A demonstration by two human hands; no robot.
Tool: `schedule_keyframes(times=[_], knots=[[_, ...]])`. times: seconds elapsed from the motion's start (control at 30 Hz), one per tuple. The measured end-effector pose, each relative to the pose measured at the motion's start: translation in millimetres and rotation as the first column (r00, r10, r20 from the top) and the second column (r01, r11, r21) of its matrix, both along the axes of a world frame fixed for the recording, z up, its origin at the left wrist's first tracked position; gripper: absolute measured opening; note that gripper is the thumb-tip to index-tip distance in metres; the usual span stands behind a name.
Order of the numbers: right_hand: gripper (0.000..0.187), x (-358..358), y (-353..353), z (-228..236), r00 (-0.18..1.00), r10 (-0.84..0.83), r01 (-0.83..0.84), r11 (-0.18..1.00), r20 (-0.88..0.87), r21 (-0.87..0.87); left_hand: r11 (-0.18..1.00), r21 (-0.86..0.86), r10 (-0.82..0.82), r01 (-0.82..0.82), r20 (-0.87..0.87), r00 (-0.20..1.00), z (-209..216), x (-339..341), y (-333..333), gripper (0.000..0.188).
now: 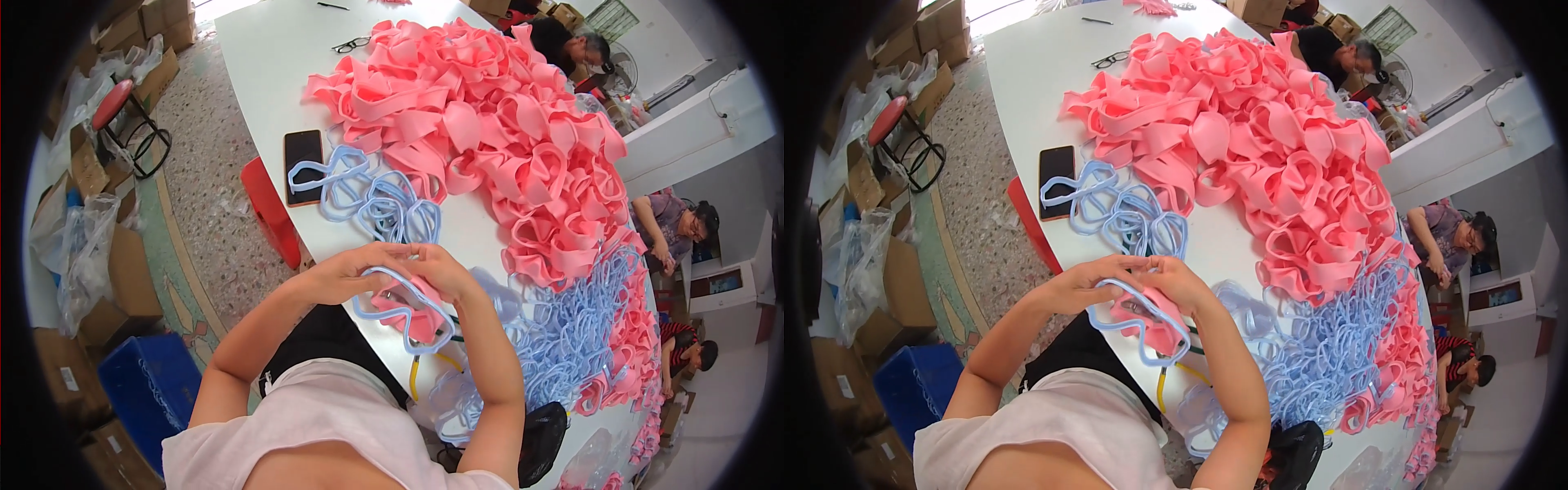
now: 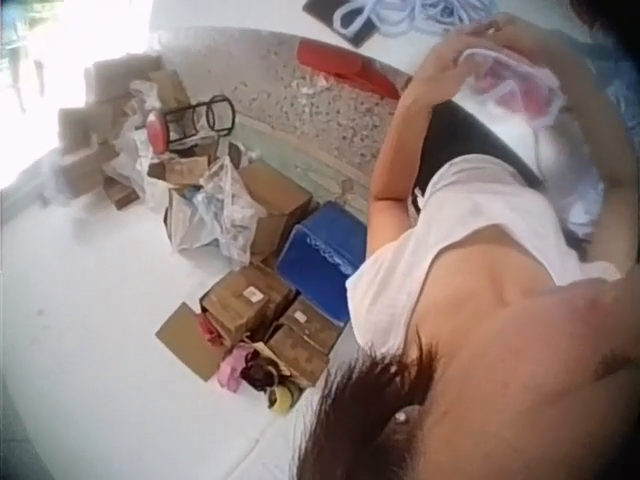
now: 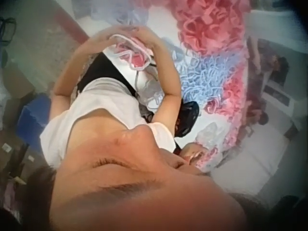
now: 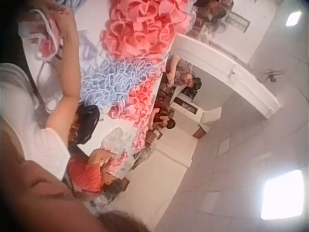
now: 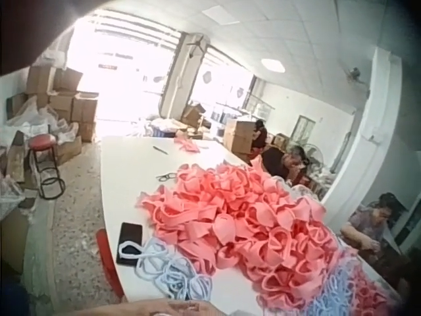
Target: Assembling frames and silicone straps for swimming masks in a manufacturing setting.
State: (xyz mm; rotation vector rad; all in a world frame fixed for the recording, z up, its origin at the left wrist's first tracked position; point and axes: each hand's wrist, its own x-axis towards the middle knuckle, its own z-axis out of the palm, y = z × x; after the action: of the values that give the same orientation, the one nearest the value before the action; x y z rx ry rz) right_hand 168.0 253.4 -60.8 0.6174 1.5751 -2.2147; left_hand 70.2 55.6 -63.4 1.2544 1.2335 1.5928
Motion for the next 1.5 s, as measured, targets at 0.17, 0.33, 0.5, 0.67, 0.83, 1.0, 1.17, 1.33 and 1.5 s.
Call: schedule_keyframes(times=[0.17,0.33,0.5,0.67,0.83,1.0,1.17,1.33,1.5], knots=[[0.030,0.6,2.8,-8.2,0.993,0.120,-0.099,0.891,-0.019,0.444,0.962,-0.041,0.257,-0.270,-0.207,0.944,-24.3,15.7,3.2,0.027],[0.036,62.3,-9.6,15.0,0.927,-0.152,0.303,0.841,-0.342,0.449,0.939,-0.116,0.301,-0.323,-0.175,0.937,-31.5,23.0,-0.2,0.024],[0.051,124.4,-43.9,25.5,0.967,-0.192,0.231,0.388,-0.167,0.892,0.915,-0.139,0.353,-0.378,-0.178,0.919,-32.6,32.9,0.7,0.023],[0.052,142.9,-81.0,8.9,0.903,-0.420,0.272,0.398,-0.089,0.876,0.880,-0.244,0.340,-0.406,-0.271,0.900,-27.4,41.7,4.1,0.021],[0.037,151.8,-81.8,-18.0,0.746,-0.653,0.612,0.591,-0.134,0.525,0.886,-0.174,0.342,-0.431,-0.383,0.858,-31.5,49.3,7.7,0.029],[0.041,148.6,-71.9,-18.0,0.589,-0.696,0.801,0.571,-0.411,0.180,0.882,-0.244,0.353,-0.403,-0.225,0.908,-39.2,45.5,5.0,0.029],[0.045,142.3,-60.9,-16.1,0.621,-0.662,0.783,0.545,-0.420,0.298,0.836,-0.509,0.268,-0.208,0.048,0.962,-30.2,36.9,0.4,0.025],[0.043,138.0,-48.5,-24.7,0.692,-0.567,0.721,0.521,-0.447,0.456,0.933,-0.253,0.332,-0.255,0.339,0.880,-38.9,44.5,5.2,0.022],[0.040,131.1,-53.8,-15.3,0.741,-0.486,0.670,0.499,-0.463,0.549,0.794,-0.031,0.583,-0.607,-0.242,0.776,-44.5,51.3,3.0,0.026]])
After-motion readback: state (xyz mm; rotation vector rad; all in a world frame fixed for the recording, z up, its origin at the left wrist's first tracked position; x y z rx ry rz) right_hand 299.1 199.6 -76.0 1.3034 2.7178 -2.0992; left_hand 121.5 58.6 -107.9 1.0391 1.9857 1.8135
